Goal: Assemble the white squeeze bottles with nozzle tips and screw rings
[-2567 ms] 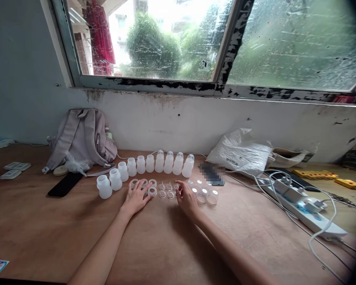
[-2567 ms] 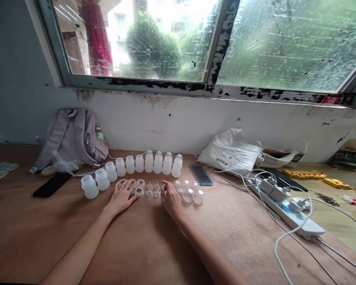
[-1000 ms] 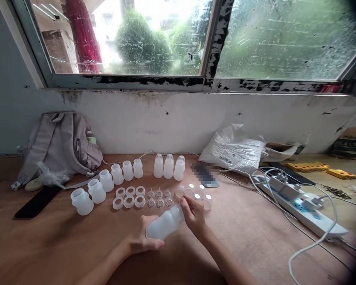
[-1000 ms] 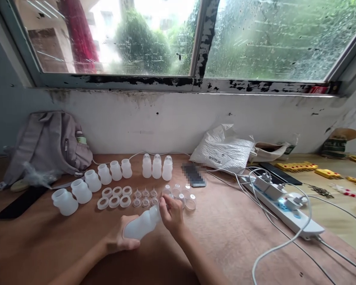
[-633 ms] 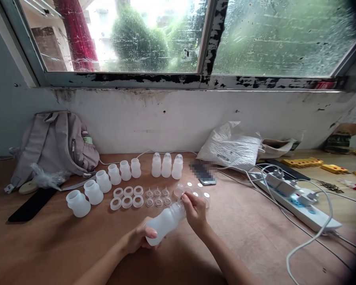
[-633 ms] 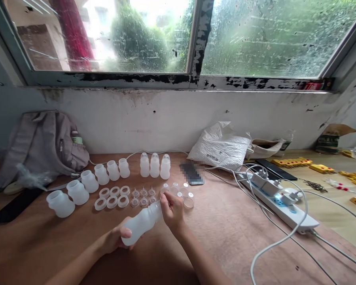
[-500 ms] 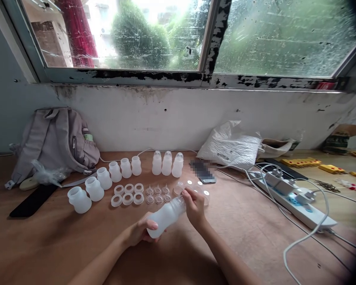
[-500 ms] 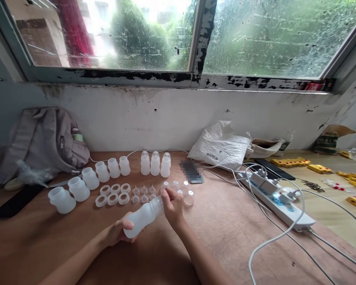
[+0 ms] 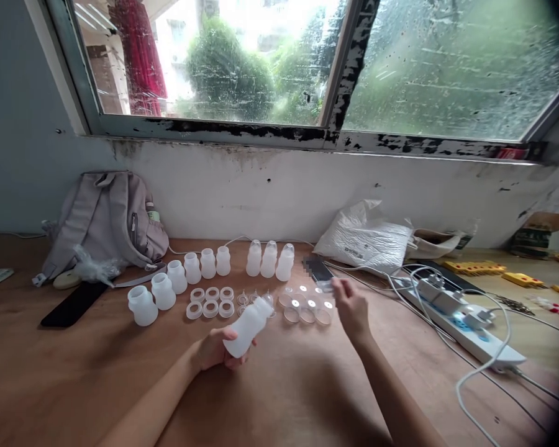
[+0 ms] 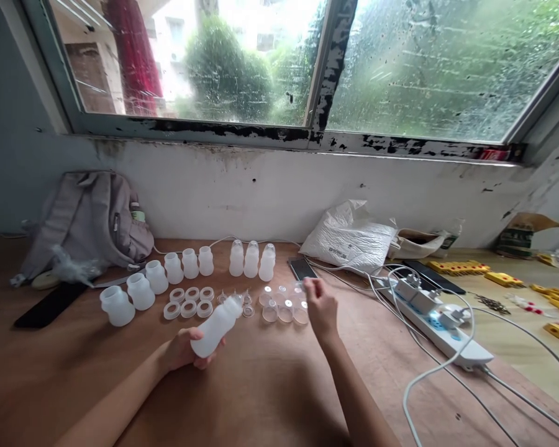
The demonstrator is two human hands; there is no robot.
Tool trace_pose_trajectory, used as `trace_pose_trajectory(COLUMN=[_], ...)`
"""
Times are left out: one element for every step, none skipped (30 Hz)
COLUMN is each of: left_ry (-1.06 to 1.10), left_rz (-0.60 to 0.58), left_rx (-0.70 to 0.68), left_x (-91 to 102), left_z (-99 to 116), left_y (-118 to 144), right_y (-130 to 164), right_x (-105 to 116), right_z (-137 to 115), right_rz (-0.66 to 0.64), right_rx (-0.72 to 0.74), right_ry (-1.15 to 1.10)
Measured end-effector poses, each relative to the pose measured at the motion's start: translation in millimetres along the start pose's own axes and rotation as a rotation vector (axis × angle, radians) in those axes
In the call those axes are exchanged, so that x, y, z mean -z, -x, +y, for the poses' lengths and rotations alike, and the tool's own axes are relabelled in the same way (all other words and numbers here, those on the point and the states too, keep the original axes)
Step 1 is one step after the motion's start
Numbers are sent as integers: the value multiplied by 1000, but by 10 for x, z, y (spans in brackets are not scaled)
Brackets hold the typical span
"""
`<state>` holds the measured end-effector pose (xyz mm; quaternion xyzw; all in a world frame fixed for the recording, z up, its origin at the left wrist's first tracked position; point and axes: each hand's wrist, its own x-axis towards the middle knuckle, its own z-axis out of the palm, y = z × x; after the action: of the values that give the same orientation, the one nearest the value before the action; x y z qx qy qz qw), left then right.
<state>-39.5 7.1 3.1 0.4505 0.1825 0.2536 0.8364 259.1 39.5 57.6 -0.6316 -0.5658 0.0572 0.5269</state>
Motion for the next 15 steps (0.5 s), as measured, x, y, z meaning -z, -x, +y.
trace_pose_trajectory(left_ry=[13, 25, 32, 33, 30, 25, 18, 9, 0, -12, -23, -35, -46, -59, -76], left_rz=[25, 49, 67, 76, 79, 78, 75, 72, 70, 71, 74, 77, 80, 85, 94], left_rx=[-23, -43, -60, -76, -89, -97, -101, -101, -100, -97, -95, -94, -92, -91, -91], left_x=[-1, -2, -2, -1, 0, 1, 1, -1, -5, -11, -19, -29, -41, -54, -71], left_z=[6, 8, 6, 0, -7, -15, -21, -25, -27, -26, -24, -21, -18, -14, -11], left_y=[-14, -28, -40, -49, -53, -54, -53, -51, -49, -47, -46, -46, -46, -46, -46], right_y=[89, 191, 297, 402, 499, 583, 653, 706, 741, 760, 762, 750, 726, 695, 659], right_x=[-26, -58, -93, -123, -148, -165, -175, -179, -180, -179, -179, -179, -183, -190, -202], right_z=[-45, -86, -116, -129, -126, -107, -77, -41, -5, 26, 47, 55, 45, 15, -37], right_rz=[-119, -222, -289, -325, -347, -361, -369, -378, -386, -390, -391, -385, -370, -347, -327], right_rx=[37, 83, 133, 171, 201, 224, 235, 238, 232, 221, 214, 221, 241, 268, 291], right_ry=[80, 159, 224, 270, 301, 321, 340, 356, 369, 378, 378, 368, 349, 317, 265])
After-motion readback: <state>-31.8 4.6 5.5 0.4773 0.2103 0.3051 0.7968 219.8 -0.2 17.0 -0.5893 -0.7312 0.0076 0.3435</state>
